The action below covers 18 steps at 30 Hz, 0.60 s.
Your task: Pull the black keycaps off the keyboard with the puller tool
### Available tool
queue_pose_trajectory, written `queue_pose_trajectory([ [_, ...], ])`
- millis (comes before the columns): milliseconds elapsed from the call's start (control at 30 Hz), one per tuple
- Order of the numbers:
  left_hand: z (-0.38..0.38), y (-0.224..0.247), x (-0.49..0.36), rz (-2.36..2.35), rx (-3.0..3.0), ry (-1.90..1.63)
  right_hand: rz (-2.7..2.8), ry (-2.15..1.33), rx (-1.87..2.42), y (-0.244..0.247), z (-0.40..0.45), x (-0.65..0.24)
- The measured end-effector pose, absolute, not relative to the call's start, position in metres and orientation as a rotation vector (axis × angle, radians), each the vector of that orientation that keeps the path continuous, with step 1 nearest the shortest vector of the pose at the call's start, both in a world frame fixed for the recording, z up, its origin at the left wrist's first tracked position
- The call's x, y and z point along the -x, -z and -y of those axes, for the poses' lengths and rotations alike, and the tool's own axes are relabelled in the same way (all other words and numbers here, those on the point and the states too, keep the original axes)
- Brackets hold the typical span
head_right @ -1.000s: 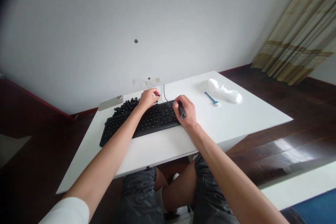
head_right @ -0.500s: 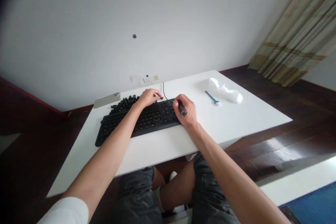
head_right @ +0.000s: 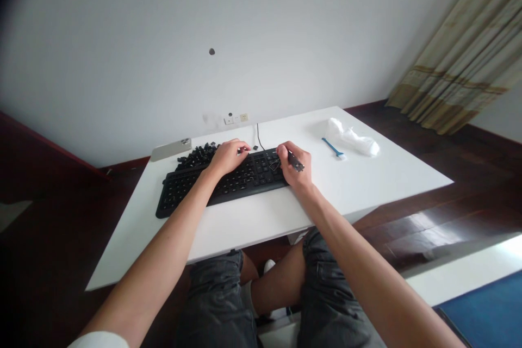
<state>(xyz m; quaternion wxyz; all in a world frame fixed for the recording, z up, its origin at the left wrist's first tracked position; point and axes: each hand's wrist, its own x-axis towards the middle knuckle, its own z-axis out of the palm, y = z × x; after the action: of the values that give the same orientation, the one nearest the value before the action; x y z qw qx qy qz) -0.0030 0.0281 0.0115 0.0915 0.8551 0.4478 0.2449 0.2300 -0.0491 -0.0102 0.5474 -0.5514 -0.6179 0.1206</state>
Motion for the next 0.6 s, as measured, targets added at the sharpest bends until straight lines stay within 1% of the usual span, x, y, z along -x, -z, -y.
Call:
queue_pose_trajectory([
  [167, -0.024, -0.014, -0.006, -1.160, -2.544, -0.733, 1.419, -0.198, 1.366, 0.010, 0.047, -0.232],
  [400, 0.004, -0.012, -0.003, -1.210, -2.497, -0.733, 1.571, -0.198, 1.348, 0.007, 0.049, -0.231],
  [600, 0.014, -0.004, -0.012, -1.189, -2.607, -0.729, 1.691, -0.307, 1.369, 0.007, 0.050, -0.229],
])
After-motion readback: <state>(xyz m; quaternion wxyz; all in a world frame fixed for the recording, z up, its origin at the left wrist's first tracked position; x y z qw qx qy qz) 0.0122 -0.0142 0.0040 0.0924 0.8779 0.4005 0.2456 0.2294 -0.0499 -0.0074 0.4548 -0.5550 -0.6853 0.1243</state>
